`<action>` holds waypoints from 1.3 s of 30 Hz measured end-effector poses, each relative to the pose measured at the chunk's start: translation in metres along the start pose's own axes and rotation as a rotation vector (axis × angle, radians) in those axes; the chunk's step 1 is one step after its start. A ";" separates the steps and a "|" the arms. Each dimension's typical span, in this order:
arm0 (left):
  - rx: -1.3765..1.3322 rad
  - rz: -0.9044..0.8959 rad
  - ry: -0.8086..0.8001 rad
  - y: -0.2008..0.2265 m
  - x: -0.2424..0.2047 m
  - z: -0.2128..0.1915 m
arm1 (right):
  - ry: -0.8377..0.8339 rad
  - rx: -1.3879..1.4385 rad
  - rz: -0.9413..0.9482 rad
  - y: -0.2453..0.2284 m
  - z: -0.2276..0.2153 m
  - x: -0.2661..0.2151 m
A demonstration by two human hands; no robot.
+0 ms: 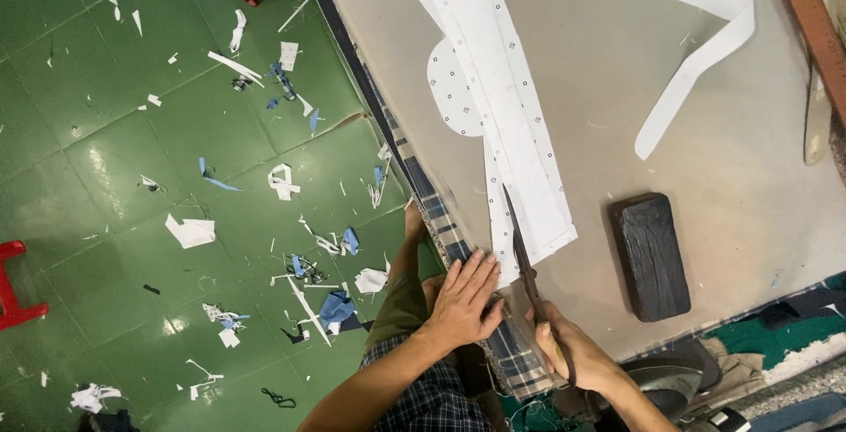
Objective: The person irons a long strip of white patterned fabric on a work table, then uses shears to cut the strip into smaller pieces. The person continues to iron the cut pieces individually.
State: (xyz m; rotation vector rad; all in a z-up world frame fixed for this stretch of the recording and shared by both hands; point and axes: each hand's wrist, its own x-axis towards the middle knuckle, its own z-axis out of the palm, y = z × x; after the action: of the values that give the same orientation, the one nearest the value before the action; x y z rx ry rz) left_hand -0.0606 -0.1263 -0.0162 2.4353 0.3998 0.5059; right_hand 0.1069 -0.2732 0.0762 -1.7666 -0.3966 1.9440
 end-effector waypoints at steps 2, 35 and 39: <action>0.018 0.006 0.015 0.001 0.004 -0.003 | 0.069 -0.058 0.049 0.008 -0.001 0.003; 0.055 0.300 -0.013 -0.024 0.049 -0.027 | 0.093 -0.138 0.103 -0.069 -0.041 0.028; 0.040 0.299 -0.010 -0.024 0.051 -0.030 | 0.040 -0.163 0.071 -0.072 -0.050 0.024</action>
State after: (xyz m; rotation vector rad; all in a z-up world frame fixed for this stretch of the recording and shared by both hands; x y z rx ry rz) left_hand -0.0332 -0.0727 0.0049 2.5485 0.0391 0.6158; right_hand 0.1661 -0.2053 0.0870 -1.9431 -0.4972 1.9709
